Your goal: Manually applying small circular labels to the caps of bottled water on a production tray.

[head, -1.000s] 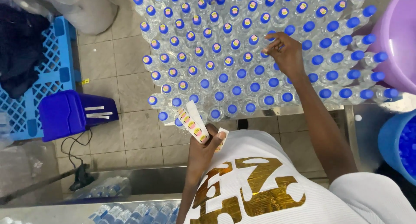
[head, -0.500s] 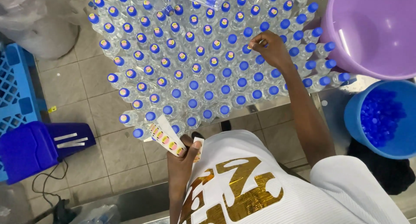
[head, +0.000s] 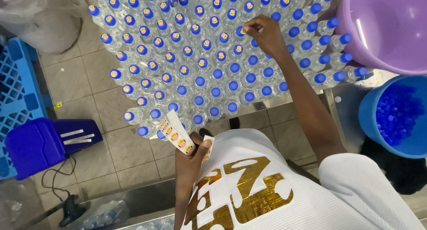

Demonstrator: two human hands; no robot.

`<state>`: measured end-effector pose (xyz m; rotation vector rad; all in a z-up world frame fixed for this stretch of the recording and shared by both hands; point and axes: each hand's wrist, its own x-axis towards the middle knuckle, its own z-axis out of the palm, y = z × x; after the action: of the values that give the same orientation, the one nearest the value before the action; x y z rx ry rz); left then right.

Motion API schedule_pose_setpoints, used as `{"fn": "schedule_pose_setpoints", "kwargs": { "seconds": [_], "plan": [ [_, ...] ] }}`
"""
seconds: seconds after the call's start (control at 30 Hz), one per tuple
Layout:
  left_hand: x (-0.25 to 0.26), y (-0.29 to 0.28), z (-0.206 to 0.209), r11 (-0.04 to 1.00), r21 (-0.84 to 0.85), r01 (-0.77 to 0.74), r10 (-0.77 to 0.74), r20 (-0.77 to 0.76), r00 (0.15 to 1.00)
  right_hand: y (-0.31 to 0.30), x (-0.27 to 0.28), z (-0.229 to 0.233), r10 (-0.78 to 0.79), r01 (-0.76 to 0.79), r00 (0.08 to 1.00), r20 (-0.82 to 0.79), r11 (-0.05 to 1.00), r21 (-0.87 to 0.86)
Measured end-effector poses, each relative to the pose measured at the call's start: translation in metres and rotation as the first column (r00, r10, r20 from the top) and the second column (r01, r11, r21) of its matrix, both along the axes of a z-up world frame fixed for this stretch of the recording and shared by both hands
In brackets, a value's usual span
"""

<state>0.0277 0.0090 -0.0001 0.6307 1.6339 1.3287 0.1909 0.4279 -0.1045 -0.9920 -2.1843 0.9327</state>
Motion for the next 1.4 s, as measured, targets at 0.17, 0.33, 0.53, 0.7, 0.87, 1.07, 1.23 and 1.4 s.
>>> {"fn": "schedule_pose_setpoints", "kwargs": {
  "seconds": [0.17, 0.33, 0.53, 0.7, 0.87, 1.07, 1.23, 1.4],
  "plan": [
    [-0.005, -0.003, 0.003, 1.0, -0.02, -0.018, 0.017, -0.039, 0.999, 0.004, -0.012, -0.01, -0.026, 0.024, 0.999, 0.035, 0.997, 0.067],
    [-0.008, -0.005, -0.004, 0.999, 0.015, -0.038, 0.039, -0.029, 0.999, 0.006, -0.014, -0.021, -0.052, 0.042, 0.997, 0.065, 0.99, 0.134],
    [-0.011, -0.001, -0.002, 0.999, 0.021, -0.043, 0.044, -0.029, 0.999, 0.008, -0.015, -0.041, -0.036, 0.012, 0.998, 0.046, 0.9, 0.436],
    [-0.01, 0.001, -0.006, 0.999, -0.021, -0.04, 0.039, -0.02, 0.999, 0.012, -0.021, -0.027, -0.066, 0.045, 0.993, 0.094, 0.976, 0.212],
    [-0.01, 0.003, 0.001, 0.998, -0.033, -0.055, 0.055, 0.004, 0.998, 0.026, -0.022, -0.045, -0.093, 0.087, 0.996, 0.016, 0.972, 0.218],
    [-0.009, -0.004, -0.008, 0.998, -0.028, -0.062, 0.061, -0.027, 0.998, 0.023, -0.014, -0.015, -0.149, -0.042, 0.874, -0.463, 0.925, -0.377],
    [-0.004, -0.001, 0.001, 0.99, -0.113, -0.088, 0.086, -0.02, 0.996, 0.037, -0.003, -0.014, -0.181, -0.34, 0.764, -0.62, 0.703, -0.624],
    [-0.002, -0.003, 0.008, 0.992, -0.112, -0.064, 0.062, -0.024, 0.998, 0.029, 0.008, 0.001, -0.286, 0.067, 0.824, -0.488, 0.906, -0.418]
  ]
}}
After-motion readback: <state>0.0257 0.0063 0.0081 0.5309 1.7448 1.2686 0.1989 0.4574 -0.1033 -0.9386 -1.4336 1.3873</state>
